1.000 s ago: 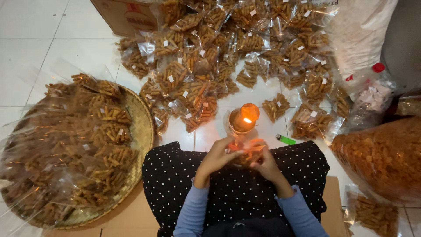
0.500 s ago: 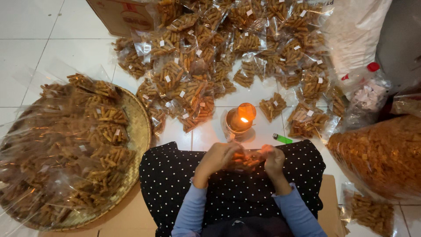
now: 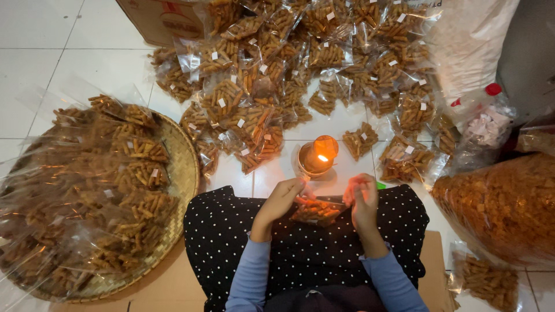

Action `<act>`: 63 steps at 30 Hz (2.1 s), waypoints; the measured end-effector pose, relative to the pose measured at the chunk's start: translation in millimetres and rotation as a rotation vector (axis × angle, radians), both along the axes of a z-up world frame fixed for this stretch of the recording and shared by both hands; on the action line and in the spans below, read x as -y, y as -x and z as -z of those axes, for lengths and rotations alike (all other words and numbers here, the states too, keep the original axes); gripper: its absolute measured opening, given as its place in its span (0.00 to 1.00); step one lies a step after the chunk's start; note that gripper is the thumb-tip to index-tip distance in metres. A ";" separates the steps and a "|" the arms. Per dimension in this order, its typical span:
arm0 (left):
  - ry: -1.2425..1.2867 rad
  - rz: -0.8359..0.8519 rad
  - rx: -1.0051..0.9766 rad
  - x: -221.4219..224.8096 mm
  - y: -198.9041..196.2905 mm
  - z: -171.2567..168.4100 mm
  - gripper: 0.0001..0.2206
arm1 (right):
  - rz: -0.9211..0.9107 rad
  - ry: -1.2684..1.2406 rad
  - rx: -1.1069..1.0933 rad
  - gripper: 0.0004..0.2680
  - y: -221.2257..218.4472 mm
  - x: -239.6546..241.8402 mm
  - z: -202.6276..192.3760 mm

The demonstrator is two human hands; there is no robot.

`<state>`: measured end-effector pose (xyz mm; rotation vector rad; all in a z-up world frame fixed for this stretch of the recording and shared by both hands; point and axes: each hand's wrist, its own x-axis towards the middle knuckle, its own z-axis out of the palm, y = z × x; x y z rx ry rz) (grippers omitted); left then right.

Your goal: The person lights a candle in a metal container using a lighter. They then pick up small plastic bags filled with snack sticks, hold the open edges over the candle flame to heat-seal them, and place the sealed bags on the floor.

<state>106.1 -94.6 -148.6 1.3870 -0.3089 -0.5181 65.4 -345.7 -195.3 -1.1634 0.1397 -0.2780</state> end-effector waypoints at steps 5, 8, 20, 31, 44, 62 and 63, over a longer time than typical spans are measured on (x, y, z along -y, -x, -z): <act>-0.021 0.002 0.052 -0.1 1.5 -11.4 0.17 | 0.158 -0.048 0.112 0.12 -5.6 25.8 4.9; -0.040 -0.032 0.016 2.1 4.5 -25.6 0.13 | 0.194 -0.034 0.179 0.10 -6.5 30.5 -8.7; -0.430 -0.099 0.473 -3.2 19.0 -68.0 0.12 | -0.067 1.381 0.514 0.06 12.1 -34.7 -112.3; -0.619 -0.277 0.614 -1.8 1.0 -51.3 0.12 | -0.363 1.163 0.114 0.08 -26.4 -15.6 -82.0; 0.051 -0.151 -0.137 43.1 -50.6 45.8 0.10 | -0.352 0.972 -0.235 0.12 -57.5 -4.3 -56.2; 0.142 -0.551 -0.086 72.4 -41.9 72.7 0.05 | -0.413 0.465 -0.386 0.05 -83.1 7.2 3.6; 0.188 -0.556 -0.135 73.1 -41.9 71.2 0.06 | -0.399 0.475 -0.377 0.05 -83.9 5.7 3.8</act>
